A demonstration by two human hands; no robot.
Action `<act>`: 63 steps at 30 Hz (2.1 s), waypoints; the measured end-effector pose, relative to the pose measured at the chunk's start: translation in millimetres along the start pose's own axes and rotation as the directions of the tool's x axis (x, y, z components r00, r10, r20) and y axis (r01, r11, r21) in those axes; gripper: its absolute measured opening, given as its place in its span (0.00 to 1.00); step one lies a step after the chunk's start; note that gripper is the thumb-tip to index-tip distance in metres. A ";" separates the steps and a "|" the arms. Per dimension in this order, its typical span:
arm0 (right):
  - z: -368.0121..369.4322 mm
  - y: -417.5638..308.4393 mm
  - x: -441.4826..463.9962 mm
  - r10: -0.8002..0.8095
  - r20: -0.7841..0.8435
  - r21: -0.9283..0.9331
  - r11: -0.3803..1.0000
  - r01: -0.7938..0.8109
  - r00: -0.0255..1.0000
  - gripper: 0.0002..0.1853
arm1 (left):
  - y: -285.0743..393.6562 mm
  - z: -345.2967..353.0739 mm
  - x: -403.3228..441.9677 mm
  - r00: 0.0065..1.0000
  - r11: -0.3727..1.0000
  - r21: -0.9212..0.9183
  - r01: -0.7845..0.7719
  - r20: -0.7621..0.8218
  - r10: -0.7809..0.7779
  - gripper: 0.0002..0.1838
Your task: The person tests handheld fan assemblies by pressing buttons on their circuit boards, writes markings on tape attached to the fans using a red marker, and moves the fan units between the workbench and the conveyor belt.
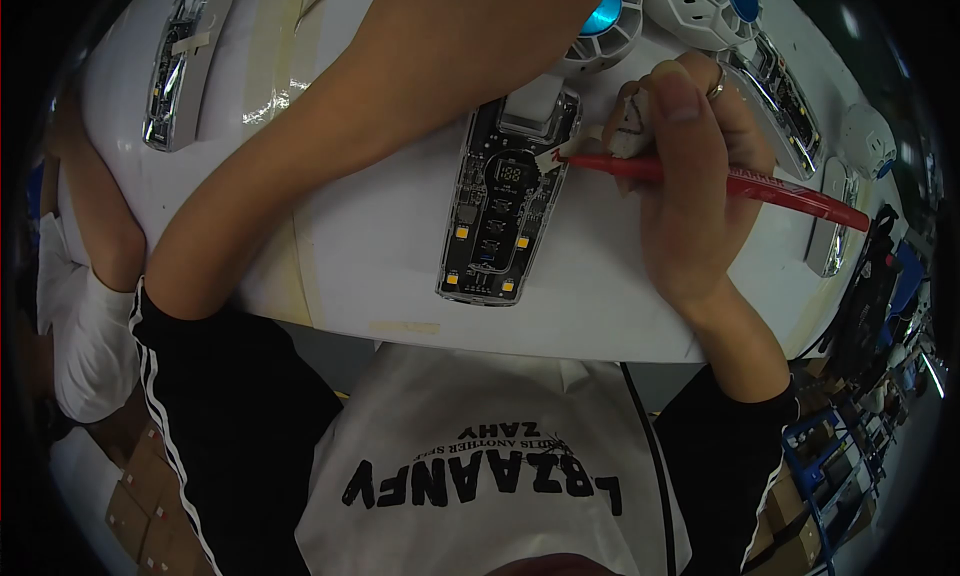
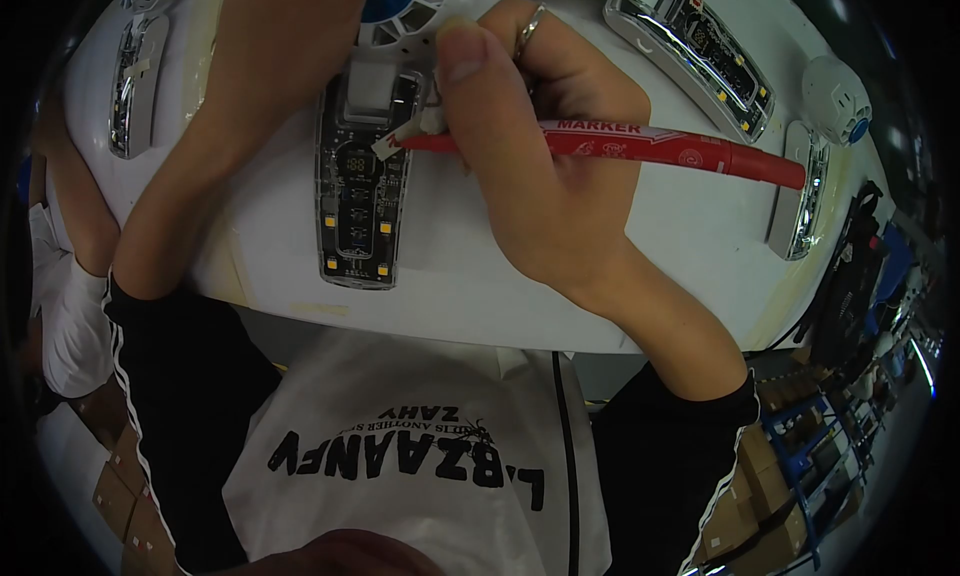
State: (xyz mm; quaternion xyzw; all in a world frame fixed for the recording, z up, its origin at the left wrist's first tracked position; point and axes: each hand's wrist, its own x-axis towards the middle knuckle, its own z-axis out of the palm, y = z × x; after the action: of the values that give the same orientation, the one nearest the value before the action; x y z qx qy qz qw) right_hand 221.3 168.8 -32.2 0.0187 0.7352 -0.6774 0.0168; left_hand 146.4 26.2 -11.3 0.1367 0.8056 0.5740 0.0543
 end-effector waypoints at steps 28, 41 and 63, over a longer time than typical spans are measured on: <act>-4.9 3.4 0.8 -0.065 0.005 -0.024 0.998 0.065 0.998 0.16 | -10.7 -2.3 -0.9 0.997 1.000 0.006 -0.028 -0.075 0.029 0.15; -3.8 4.2 0.9 -0.033 -0.078 0.053 0.998 0.037 0.996 0.14 | -15.8 -3.7 -1.1 0.993 0.999 0.007 -0.040 -0.109 0.040 0.15; -4.2 4.0 0.8 -0.048 -0.009 0.005 0.999 0.048 0.999 0.14 | -24.5 -7.5 -1.9 0.985 0.998 0.012 -0.058 -0.163 0.060 0.15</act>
State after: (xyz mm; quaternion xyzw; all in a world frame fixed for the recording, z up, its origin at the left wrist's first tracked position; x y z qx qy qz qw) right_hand 220.7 173.2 -35.9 0.0040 0.7337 -0.6794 -0.0029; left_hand 142.5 11.4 -31.9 0.1134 0.8050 0.5815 -0.0292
